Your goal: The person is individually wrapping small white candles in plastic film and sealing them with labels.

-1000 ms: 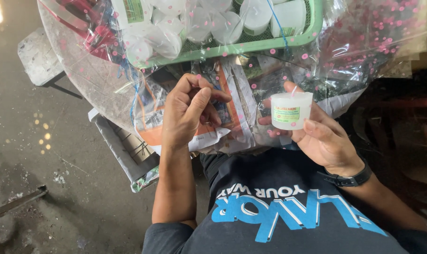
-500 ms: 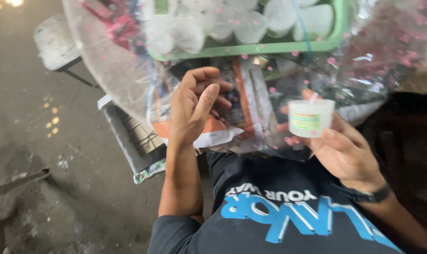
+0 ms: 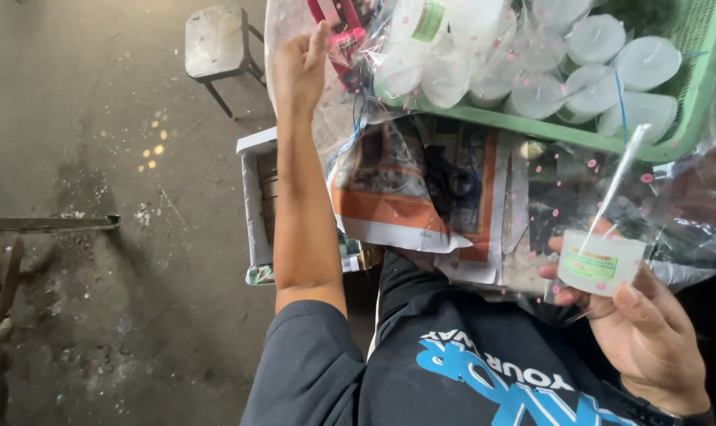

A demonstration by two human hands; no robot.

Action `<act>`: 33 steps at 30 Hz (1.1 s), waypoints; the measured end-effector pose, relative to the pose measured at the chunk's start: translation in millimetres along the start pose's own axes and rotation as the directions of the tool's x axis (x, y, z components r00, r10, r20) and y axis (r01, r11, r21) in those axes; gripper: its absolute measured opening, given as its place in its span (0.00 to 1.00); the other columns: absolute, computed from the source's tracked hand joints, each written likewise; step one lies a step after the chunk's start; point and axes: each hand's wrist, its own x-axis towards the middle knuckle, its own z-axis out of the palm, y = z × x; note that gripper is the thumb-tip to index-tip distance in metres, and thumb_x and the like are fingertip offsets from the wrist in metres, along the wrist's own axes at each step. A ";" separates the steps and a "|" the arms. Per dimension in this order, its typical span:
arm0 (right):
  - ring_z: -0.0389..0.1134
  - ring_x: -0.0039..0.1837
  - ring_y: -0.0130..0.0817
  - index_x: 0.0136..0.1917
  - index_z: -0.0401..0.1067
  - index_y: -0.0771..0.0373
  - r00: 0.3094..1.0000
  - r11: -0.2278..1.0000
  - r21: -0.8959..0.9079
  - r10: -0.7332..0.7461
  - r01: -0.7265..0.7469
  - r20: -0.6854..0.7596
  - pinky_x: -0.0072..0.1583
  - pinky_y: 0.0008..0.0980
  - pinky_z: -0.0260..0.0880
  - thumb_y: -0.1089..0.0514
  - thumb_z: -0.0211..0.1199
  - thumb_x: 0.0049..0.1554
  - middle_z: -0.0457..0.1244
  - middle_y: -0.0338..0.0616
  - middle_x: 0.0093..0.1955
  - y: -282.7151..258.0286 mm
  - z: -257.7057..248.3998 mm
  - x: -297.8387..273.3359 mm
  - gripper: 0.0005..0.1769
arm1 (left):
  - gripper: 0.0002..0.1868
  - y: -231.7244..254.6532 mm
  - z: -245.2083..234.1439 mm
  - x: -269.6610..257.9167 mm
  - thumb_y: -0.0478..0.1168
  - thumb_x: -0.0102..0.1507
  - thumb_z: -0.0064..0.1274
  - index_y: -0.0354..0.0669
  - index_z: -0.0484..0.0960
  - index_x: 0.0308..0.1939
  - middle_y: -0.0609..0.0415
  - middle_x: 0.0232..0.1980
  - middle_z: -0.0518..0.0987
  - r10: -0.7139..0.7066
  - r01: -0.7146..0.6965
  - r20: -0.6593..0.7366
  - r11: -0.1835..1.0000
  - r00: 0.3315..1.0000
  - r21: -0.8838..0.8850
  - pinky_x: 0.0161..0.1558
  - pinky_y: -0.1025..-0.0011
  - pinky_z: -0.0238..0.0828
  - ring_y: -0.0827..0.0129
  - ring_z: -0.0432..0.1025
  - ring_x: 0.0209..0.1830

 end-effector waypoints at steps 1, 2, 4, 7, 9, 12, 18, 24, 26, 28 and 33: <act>0.60 0.52 0.55 0.67 0.50 0.64 1.000 1.000 -0.005 -0.003 0.003 0.002 0.43 0.33 0.59 0.54 0.47 0.48 0.54 0.63 0.60 1.1 -1.1 -0.3 0.33 | 0.28 1.5 5.9 5.1 0.68 0.55 0.26 0.54 0.58 0.12 0.68 0.13 0.50 0.000 0.000 -0.004 1.000 1.000 -0.004 0.19 0.80 0.37 0.81 0.42 0.12; 0.60 0.52 0.56 0.67 0.50 0.64 1.000 1.000 0.011 -0.009 0.009 0.002 0.43 0.34 0.59 0.54 0.48 0.48 0.53 0.63 0.61 2.3 -2.4 -0.6 0.34 | 0.23 2.9 12.0 10.0 0.59 0.58 0.32 0.54 0.57 0.13 0.67 0.13 0.52 -0.120 0.121 0.019 0.989 0.993 -0.085 0.17 0.80 0.39 0.81 0.43 0.11; 0.59 0.53 0.56 0.68 0.49 0.64 1.000 1.000 0.026 -0.010 0.010 0.008 0.43 0.35 0.59 0.55 0.48 0.48 0.53 0.63 0.61 4.3 -3.9 -2.4 0.34 | 0.22 3.3 19.9 13.9 0.50 0.62 0.39 0.55 0.56 0.13 0.67 0.13 0.53 -0.242 0.246 0.048 0.956 0.969 -0.162 0.16 0.79 0.40 0.81 0.43 0.10; 0.59 0.52 0.55 0.66 0.52 0.62 1.000 1.000 0.025 -0.002 0.003 -0.008 0.44 0.33 0.58 0.54 0.49 0.47 0.53 0.64 0.60 4.9 -5.8 -4.5 0.33 | 0.19 7.5 25.7 14.3 0.43 0.60 0.45 0.49 0.61 0.15 0.64 0.12 0.59 -0.326 0.312 -0.002 0.904 0.945 -0.294 0.11 0.78 0.39 0.83 0.46 0.08; 0.59 0.53 0.56 0.67 0.49 0.64 1.000 1.000 0.010 -0.021 0.021 0.021 0.44 0.34 0.60 0.54 0.47 0.48 0.53 0.65 0.59 5.9 -9.3 -4.3 0.34 | 0.18 12.8 24.9 9.0 0.22 0.45 0.30 0.38 0.76 0.26 0.57 0.20 0.72 -0.272 0.204 -0.098 0.877 0.957 -0.435 0.14 0.76 0.41 0.77 0.57 0.14; 0.60 0.53 0.56 0.68 0.49 0.64 1.000 1.000 0.007 -0.001 0.001 0.003 0.44 0.35 0.59 0.55 0.46 0.49 0.54 0.63 0.59 6.2 -12.9 -3.4 0.34 | 0.14 34.1 21.9 1.7 0.23 0.50 0.37 0.40 0.68 0.12 0.33 0.56 0.65 -0.344 0.219 -0.013 0.625 0.939 -0.750 0.57 0.42 0.51 0.45 0.58 0.59; 0.61 0.52 0.53 0.65 0.52 0.63 0.999 1.000 0.022 -0.007 0.006 0.035 0.44 0.32 0.61 0.55 0.48 0.49 0.54 0.63 0.59 2.8 -9.0 2.3 0.30 | 0.10 38.7 29.8 -42.3 0.42 0.54 0.48 0.41 0.80 0.25 0.60 0.30 0.77 -0.317 0.276 -0.076 0.902 0.945 -0.331 0.29 0.79 0.69 0.76 0.70 0.27; 0.60 0.54 0.53 0.67 0.50 0.62 0.999 0.999 -0.013 0.031 -0.030 0.018 0.44 0.35 0.60 0.55 0.47 0.48 0.54 0.60 0.59 3.7 -5.6 7.4 0.33 | 0.05 0.3 26.9 -28.8 0.36 0.55 0.47 0.42 0.77 0.29 0.55 0.33 0.79 -0.082 0.083 -0.042 0.996 0.996 0.022 0.27 0.76 0.75 0.73 0.75 0.25; 0.60 0.50 0.49 0.66 0.52 0.63 0.999 1.000 -0.003 0.030 -0.030 0.035 0.44 0.35 0.61 0.55 0.46 0.49 0.54 0.61 0.60 9.0 -13.9 8.2 0.30 | 0.08 -19.2 14.1 -31.2 0.39 0.56 0.45 0.41 0.77 0.35 0.53 0.36 0.78 -0.057 0.058 -0.052 0.998 0.997 0.015 0.33 0.75 0.72 0.71 0.73 0.31; 0.61 0.45 0.45 0.64 0.54 0.64 1.000 1.000 0.021 0.013 -0.013 0.024 0.45 0.34 0.62 0.56 0.46 0.51 0.54 0.62 0.61 13.7 -13.7 10.8 0.27 | 0.12 -27.2 -7.1 -35.0 0.41 0.58 0.43 0.41 0.76 0.40 0.51 0.39 0.77 -0.008 0.008 -0.037 1.000 0.999 0.005 0.39 0.73 0.68 0.68 0.72 0.37; 0.64 0.47 0.46 0.68 0.43 0.68 0.992 0.998 -0.051 -0.030 0.037 0.127 0.38 0.24 0.60 0.55 0.51 0.49 0.57 0.55 0.55 5.9 -8.7 13.4 0.38 | 0.11 103.9 -46.5 -103.5 0.41 0.62 0.39 0.36 0.71 0.33 0.46 0.44 0.72 0.206 -0.294 -0.289 0.905 0.935 -0.307 0.41 0.74 0.68 0.67 0.68 0.41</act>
